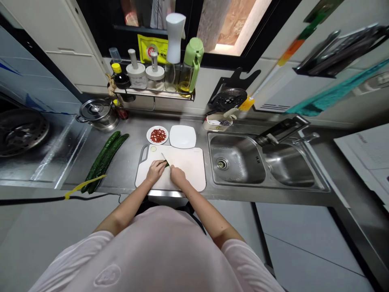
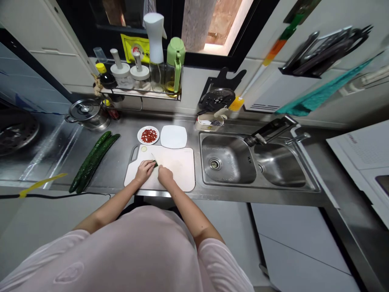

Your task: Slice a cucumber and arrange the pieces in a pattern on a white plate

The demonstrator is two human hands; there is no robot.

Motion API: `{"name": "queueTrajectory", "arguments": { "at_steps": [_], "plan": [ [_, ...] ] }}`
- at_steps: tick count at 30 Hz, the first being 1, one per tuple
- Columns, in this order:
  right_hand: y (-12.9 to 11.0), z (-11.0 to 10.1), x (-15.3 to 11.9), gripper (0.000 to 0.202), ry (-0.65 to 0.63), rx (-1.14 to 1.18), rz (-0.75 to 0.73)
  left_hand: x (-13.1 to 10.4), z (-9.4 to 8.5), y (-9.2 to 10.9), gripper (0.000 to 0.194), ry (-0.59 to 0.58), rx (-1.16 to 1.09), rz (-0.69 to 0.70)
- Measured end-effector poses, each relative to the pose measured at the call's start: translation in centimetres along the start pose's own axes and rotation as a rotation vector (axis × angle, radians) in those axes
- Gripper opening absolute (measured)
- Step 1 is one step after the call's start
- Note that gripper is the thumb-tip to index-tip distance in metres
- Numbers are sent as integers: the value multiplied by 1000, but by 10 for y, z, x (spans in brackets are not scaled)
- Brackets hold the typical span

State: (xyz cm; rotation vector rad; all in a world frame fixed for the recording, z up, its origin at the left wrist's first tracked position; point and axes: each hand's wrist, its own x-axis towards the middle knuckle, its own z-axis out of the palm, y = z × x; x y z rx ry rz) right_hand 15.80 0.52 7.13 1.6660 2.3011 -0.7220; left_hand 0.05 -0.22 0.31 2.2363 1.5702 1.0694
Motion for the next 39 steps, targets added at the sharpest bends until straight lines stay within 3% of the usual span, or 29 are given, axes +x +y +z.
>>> {"name": "queueTrajectory", "arguments": {
  "at_steps": [11, 28, 39],
  "plan": [
    [8, 1, -13, 26, -15, -17, 21, 0, 3, -1, 26, 41, 0, 19],
    [-3, -6, 2, 29, 4, 6, -10, 0, 1, -2, 26, -2, 1, 2],
    [0, -6, -14, 25, -36, -17, 26, 0, -1, 1, 26, -10, -16, -27]
  ]
}}
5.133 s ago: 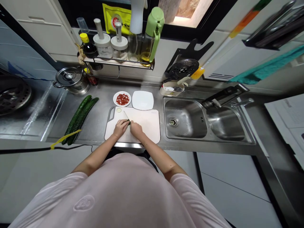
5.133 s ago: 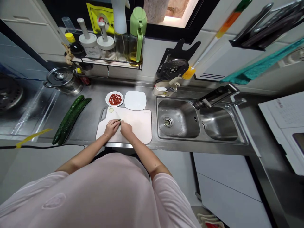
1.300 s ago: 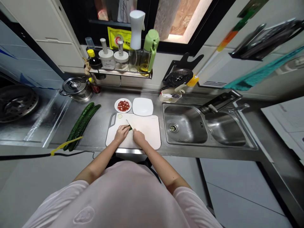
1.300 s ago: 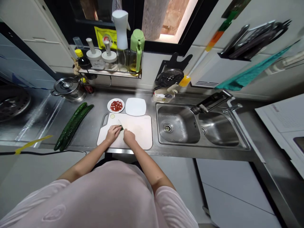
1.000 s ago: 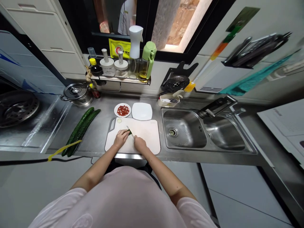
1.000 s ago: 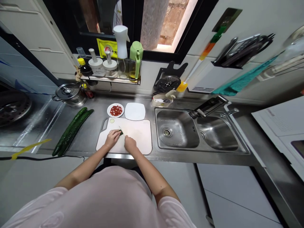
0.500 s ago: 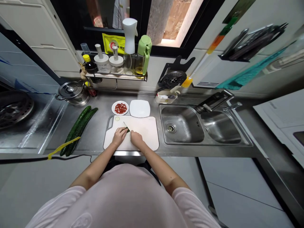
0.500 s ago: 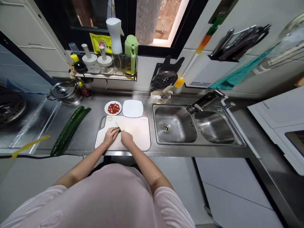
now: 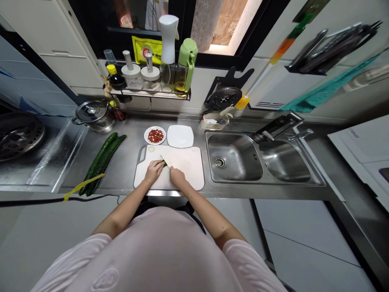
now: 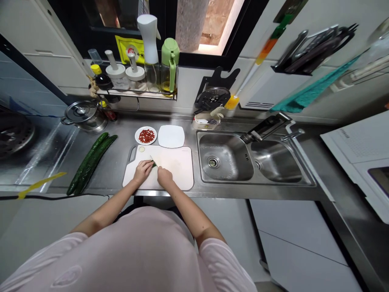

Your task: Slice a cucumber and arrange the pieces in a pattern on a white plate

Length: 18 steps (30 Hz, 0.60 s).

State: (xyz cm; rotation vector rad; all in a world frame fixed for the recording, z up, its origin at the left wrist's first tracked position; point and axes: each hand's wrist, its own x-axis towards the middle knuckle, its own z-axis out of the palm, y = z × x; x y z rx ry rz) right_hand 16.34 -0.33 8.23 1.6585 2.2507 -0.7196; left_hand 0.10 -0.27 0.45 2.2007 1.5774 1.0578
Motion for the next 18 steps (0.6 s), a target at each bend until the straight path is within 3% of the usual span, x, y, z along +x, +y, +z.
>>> {"name": "queueTrajectory", "arguments": {
  "at_steps": [18],
  "plan": [
    [9, 7, -15, 25, 4, -8, 3, 6, -8, 8, 24, -41, -20, -18]
  ]
}}
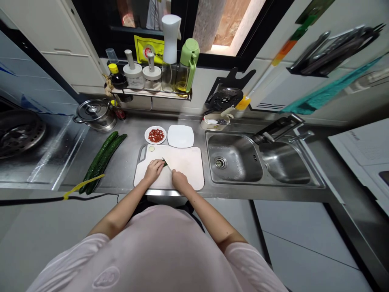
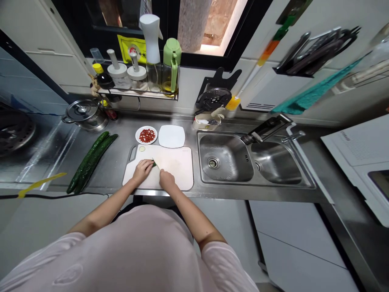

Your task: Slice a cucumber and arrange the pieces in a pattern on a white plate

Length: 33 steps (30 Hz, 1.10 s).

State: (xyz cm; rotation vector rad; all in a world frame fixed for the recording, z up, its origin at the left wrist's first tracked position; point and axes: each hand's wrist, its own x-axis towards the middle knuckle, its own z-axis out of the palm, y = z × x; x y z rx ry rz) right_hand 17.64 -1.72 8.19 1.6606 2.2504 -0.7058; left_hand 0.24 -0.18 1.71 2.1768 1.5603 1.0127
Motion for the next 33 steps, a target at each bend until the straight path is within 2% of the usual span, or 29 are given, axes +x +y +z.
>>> {"name": "queueTrajectory", "arguments": {
  "at_steps": [16, 26, 30, 33],
  "plan": [
    [10, -5, -9, 25, 18, 23, 53, 4, -5, 4, 19, 17, -70, -104],
    [18, -11, -9, 27, 103, -32, 47, 3, -5, 8, 19, 47, -66, -134],
    [16, -13, -10, 29, 108, -70, 81, 3, -5, 9, 18, 105, -81, -191],
    [16, -18, -12, 31, 134, -106, 101, 4, -4, 7, 20, 225, -113, -311]
  ]
}}
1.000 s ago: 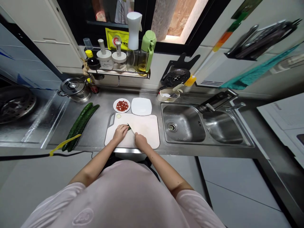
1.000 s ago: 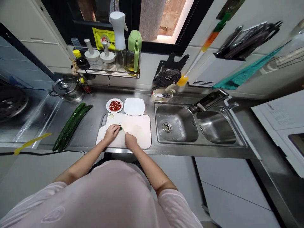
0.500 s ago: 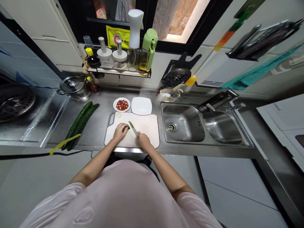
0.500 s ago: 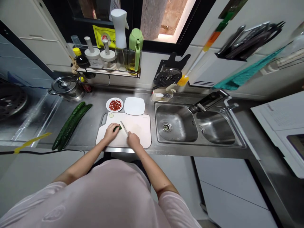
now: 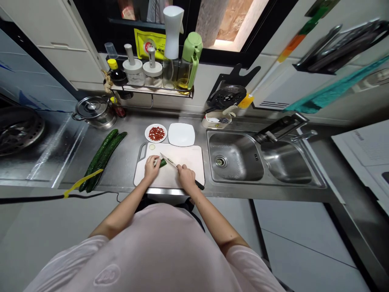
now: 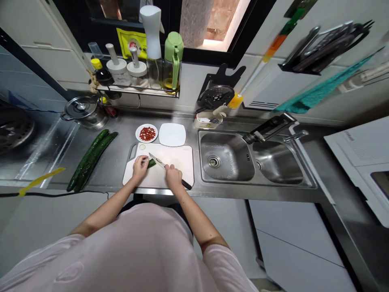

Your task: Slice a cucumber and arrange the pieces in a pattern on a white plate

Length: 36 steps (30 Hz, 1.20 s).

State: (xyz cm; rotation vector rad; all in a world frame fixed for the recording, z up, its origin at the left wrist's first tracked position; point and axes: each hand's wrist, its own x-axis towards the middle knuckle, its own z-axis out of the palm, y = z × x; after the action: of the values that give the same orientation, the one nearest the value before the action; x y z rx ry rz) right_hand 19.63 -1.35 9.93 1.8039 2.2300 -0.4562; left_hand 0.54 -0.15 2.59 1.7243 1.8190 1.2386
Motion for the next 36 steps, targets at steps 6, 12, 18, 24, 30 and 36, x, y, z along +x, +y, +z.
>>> {"name": "queueTrajectory", "arguments": {
  "at_steps": [6, 12, 18, 24, 30, 36],
  "plan": [
    [7, -10, -1, 38, 120, -7, -17, 20, -7, 12, 25, 134, -52, -68],
    [14, -1, 3, 38, 324, -36, -71, 40, -21, 42, 32, -288, 148, 115],
    [19, 9, 8, 33, 530, -74, -102, 41, -21, 53, 32, -438, 262, 135],
    [20, 7, 9, 34, 488, -69, -109, 43, -17, 59, 22, -419, 138, 121],
    [20, 7, 8, 36, 426, -58, -83, 40, -6, 49, 16, -351, -119, -127],
    [29, 9, 4, 36, 360, -67, -36, 51, -1, 8, 22, -83, -250, -373]
  ]
}}
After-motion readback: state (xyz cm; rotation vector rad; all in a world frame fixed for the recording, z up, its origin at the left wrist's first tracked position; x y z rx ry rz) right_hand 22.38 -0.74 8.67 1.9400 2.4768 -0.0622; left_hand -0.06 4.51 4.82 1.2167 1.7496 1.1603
